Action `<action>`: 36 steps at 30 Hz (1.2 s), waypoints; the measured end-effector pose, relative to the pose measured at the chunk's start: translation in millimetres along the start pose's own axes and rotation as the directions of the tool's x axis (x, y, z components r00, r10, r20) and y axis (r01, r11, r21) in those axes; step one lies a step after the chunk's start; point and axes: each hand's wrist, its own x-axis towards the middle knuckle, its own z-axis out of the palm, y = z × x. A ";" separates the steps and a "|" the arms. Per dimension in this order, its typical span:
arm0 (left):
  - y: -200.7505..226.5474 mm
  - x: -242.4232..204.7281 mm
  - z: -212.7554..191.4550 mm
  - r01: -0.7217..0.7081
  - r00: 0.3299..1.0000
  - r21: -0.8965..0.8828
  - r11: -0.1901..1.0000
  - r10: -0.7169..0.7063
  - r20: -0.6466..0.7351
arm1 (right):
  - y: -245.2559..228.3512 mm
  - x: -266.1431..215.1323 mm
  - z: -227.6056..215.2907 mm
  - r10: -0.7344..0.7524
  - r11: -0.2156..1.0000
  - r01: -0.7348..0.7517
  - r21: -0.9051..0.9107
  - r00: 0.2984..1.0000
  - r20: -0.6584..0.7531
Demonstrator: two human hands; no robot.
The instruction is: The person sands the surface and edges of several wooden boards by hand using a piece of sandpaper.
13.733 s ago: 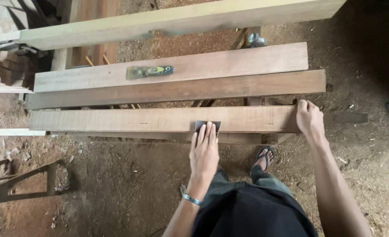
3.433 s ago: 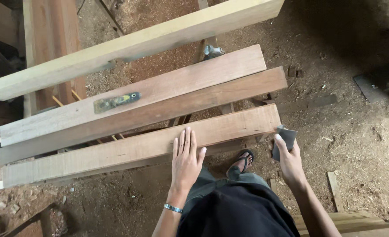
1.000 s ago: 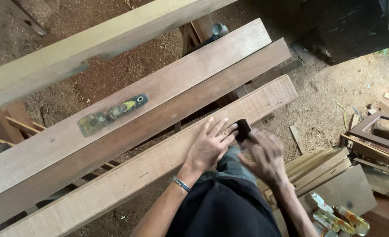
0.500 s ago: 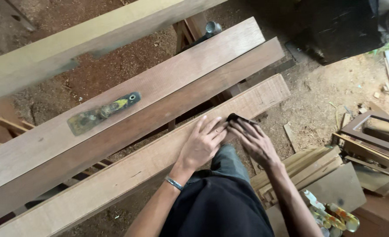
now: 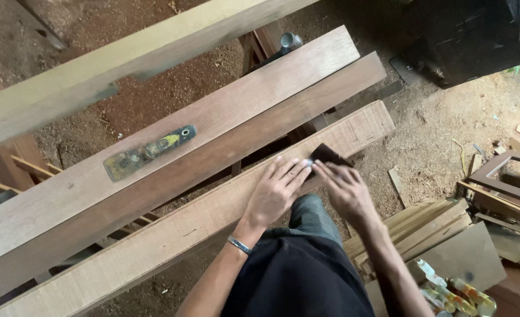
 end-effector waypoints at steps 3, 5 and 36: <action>0.7 1.7 0.9 0.049 0.998 0.064 0.997 -0.052 0.046 | -14.9 -0.7 -1.1 -0.003 0.994 0.007 0.112 1.000 -0.030; 3.0 2.1 0.9 0.066 0.997 0.008 0.998 -0.067 0.038 | -18.8 -4.1 -3.9 0.046 0.969 -0.039 0.242 0.999 -0.024; -2.0 -8.9 -10.9 0.140 0.990 -0.408 0.902 -0.126 0.062 | -27.0 -1.0 -55.2 0.139 0.855 -0.170 0.491 0.985 0.100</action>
